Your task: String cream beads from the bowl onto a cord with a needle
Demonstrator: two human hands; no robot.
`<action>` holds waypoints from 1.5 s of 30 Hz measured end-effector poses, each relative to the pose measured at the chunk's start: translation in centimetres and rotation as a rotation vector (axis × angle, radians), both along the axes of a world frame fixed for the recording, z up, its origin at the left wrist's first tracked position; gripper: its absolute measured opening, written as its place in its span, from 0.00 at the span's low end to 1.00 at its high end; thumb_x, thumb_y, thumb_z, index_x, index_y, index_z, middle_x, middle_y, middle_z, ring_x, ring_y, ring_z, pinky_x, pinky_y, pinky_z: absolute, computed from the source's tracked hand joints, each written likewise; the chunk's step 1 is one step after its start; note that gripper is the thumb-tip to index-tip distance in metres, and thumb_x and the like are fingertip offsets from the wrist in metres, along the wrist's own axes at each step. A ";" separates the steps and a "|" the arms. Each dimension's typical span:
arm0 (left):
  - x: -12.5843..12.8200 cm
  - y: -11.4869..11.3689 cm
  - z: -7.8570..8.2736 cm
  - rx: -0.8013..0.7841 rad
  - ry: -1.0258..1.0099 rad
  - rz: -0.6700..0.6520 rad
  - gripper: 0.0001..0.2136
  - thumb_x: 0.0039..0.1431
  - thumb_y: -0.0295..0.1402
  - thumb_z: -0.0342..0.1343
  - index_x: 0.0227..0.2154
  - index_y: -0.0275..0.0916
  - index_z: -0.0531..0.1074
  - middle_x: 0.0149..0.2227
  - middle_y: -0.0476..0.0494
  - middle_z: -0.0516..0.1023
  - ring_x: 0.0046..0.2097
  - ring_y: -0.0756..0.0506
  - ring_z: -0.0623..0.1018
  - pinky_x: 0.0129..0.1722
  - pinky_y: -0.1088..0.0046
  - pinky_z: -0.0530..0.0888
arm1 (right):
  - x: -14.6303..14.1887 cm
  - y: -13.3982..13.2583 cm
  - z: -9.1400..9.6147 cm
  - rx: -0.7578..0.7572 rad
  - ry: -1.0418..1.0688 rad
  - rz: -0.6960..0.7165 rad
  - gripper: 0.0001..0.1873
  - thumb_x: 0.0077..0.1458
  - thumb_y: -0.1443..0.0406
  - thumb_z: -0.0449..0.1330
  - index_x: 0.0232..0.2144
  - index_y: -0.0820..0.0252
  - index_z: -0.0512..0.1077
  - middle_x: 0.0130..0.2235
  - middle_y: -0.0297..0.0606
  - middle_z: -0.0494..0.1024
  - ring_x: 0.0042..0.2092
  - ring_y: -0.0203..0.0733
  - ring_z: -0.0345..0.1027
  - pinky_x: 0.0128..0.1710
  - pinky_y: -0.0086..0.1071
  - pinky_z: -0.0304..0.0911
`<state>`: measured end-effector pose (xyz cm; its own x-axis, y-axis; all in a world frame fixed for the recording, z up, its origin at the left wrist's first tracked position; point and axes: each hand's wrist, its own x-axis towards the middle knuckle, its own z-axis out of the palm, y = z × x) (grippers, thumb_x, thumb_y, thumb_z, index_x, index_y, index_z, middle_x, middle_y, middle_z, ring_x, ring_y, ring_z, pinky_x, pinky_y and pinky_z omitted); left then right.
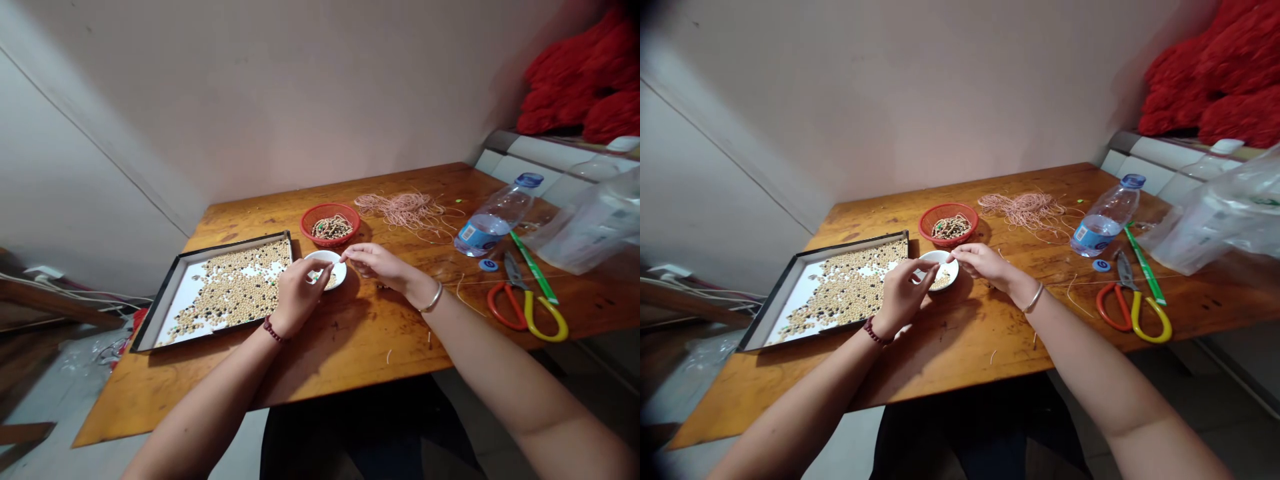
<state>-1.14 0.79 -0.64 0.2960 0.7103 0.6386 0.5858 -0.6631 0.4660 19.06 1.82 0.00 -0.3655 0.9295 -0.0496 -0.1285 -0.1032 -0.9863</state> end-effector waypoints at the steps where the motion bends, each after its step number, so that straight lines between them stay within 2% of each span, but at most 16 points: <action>1: 0.0 0.1 -0.1 -0.015 0.036 0.012 0.07 0.59 0.37 0.57 0.33 0.41 0.77 0.32 0.46 0.81 0.30 0.50 0.76 0.29 0.75 0.72 | -0.2 -0.1 0.1 -0.012 0.008 -0.007 0.13 0.53 0.58 0.60 0.31 0.64 0.74 0.18 0.23 0.51 0.19 0.27 0.39 0.18 0.25 0.34; 6: -0.2 0.2 -0.4 -0.039 0.193 0.051 0.07 0.60 0.39 0.55 0.33 0.43 0.76 0.33 0.47 0.81 0.33 0.47 0.77 0.32 0.72 0.71 | -0.8 -0.4 0.2 -0.007 0.046 -0.041 0.14 0.50 0.56 0.60 0.26 0.62 0.71 0.18 0.24 0.52 0.19 0.27 0.40 0.18 0.26 0.34; 10: -0.2 0.2 -0.4 -0.026 0.249 0.064 0.07 0.60 0.38 0.55 0.33 0.43 0.76 0.33 0.46 0.81 0.34 0.45 0.77 0.33 0.70 0.70 | -1.1 -0.5 0.2 0.041 0.049 -0.100 0.16 0.50 0.54 0.61 0.23 0.61 0.68 0.19 0.27 0.59 0.20 0.29 0.51 0.20 0.26 0.46; 13: -0.1 0.1 -0.3 -0.043 0.246 0.074 0.06 0.60 0.36 0.55 0.33 0.43 0.75 0.33 0.46 0.80 0.35 0.44 0.76 0.33 0.70 0.69 | -1.4 -0.7 0.1 0.018 0.161 -0.062 0.15 0.50 0.58 0.60 0.21 0.61 0.64 0.23 0.30 0.63 0.23 0.31 0.57 0.23 0.26 0.52; 15: 0.0 0.1 -0.2 -0.050 0.228 0.079 0.06 0.60 0.36 0.55 0.32 0.43 0.75 0.33 0.46 0.80 0.34 0.44 0.76 0.33 0.70 0.69 | -1.5 -0.8 0.0 -0.041 0.254 -0.008 0.14 0.53 0.60 0.58 0.22 0.60 0.61 0.23 0.29 0.62 0.21 0.28 0.52 0.20 0.24 0.47; 19: 0.0 0.1 -0.2 -0.073 0.155 0.070 0.05 0.58 0.36 0.57 0.33 0.42 0.75 0.32 0.46 0.80 0.33 0.46 0.76 0.34 0.70 0.70 | -1.6 -0.8 -0.4 -0.175 0.335 0.066 0.15 0.56 0.60 0.55 0.22 0.59 0.56 0.21 0.24 0.51 0.18 0.26 0.36 0.17 0.22 0.33; 22: 0.0 0.2 -0.1 -0.135 -0.011 0.056 0.07 0.59 0.37 0.56 0.34 0.41 0.76 0.33 0.46 0.81 0.32 0.47 0.77 0.34 0.71 0.71 | -1.9 -0.9 -0.6 -0.225 0.374 0.068 0.18 0.57 0.59 0.55 0.22 0.58 0.52 0.20 0.22 0.46 0.18 0.26 0.32 0.16 0.22 0.32; 25: 0.1 0.3 0.1 -0.186 -0.221 0.085 0.10 0.60 0.40 0.55 0.35 0.40 0.77 0.32 0.45 0.81 0.32 0.48 0.77 0.30 0.74 0.72 | -2.2 -1.0 -0.8 -0.237 0.400 0.014 0.18 0.57 0.58 0.56 0.22 0.59 0.54 0.20 0.23 0.49 0.18 0.26 0.36 0.15 0.21 0.37; 27: 0.2 0.3 0.2 -0.201 -0.307 0.095 0.11 0.59 0.41 0.56 0.34 0.39 0.77 0.32 0.45 0.80 0.32 0.49 0.77 0.27 0.76 0.71 | -2.5 -1.2 -0.9 -0.224 0.397 -0.005 0.15 0.57 0.58 0.57 0.24 0.60 0.60 0.22 0.25 0.55 0.18 0.26 0.41 0.16 0.21 0.40; 29: 0.3 0.1 0.2 -0.203 -0.333 0.068 0.10 0.59 0.40 0.56 0.34 0.40 0.76 0.32 0.45 0.79 0.32 0.49 0.76 0.25 0.78 0.70 | -2.7 -1.3 -1.0 -0.217 0.375 0.010 0.10 0.57 0.59 0.57 0.30 0.61 0.68 0.24 0.27 0.59 0.19 0.25 0.42 0.16 0.21 0.39; 32: 0.4 -0.2 0.2 -0.163 -0.277 0.036 0.08 0.59 0.39 0.56 0.35 0.40 0.75 0.32 0.46 0.78 0.30 0.50 0.74 0.25 0.78 0.69 | -2.9 -1.5 -1.2 -0.203 0.338 0.023 0.10 0.55 0.60 0.60 0.36 0.61 0.72 0.25 0.27 0.59 0.19 0.25 0.39 0.15 0.22 0.36; 36: 0.3 -0.4 0.0 -0.073 -0.153 0.071 0.07 0.59 0.38 0.56 0.33 0.40 0.74 0.31 0.46 0.77 0.31 0.49 0.73 0.28 0.76 0.69 | -3.2 -1.6 -1.3 -0.136 0.284 -0.043 0.13 0.48 0.58 0.66 0.32 0.62 0.73 0.20 0.22 0.50 0.20 0.26 0.36 0.17 0.23 0.33; 38: 0.3 -0.4 -0.2 -0.039 -0.118 0.071 0.07 0.59 0.37 0.56 0.32 0.40 0.73 0.31 0.46 0.77 0.31 0.49 0.73 0.28 0.75 0.69 | -3.4 -1.6 -1.4 -0.099 0.248 -0.088 0.15 0.46 0.57 0.67 0.31 0.62 0.74 0.19 0.21 0.49 0.20 0.26 0.36 0.17 0.24 0.34; 42: 0.5 -0.6 -0.4 -0.039 -0.078 0.034 0.07 0.59 0.38 0.56 0.31 0.40 0.72 0.31 0.46 0.77 0.30 0.49 0.72 0.28 0.75 0.68 | -3.6 -1.5 -1.7 -0.060 0.194 -0.169 0.17 0.45 0.55 0.67 0.32 0.63 0.75 0.20 0.23 0.58 0.20 0.26 0.43 0.17 0.25 0.39; 45: 0.5 -0.7 0.1 -0.066 -0.023 -0.011 0.09 0.60 0.39 0.54 0.30 0.40 0.71 0.31 0.46 0.77 0.30 0.49 0.73 0.29 0.74 0.69 | -3.7 -1.4 -1.6 -0.075 0.206 -0.218 0.16 0.44 0.56 0.67 0.31 0.62 0.73 0.21 0.25 0.62 0.20 0.26 0.47 0.18 0.24 0.40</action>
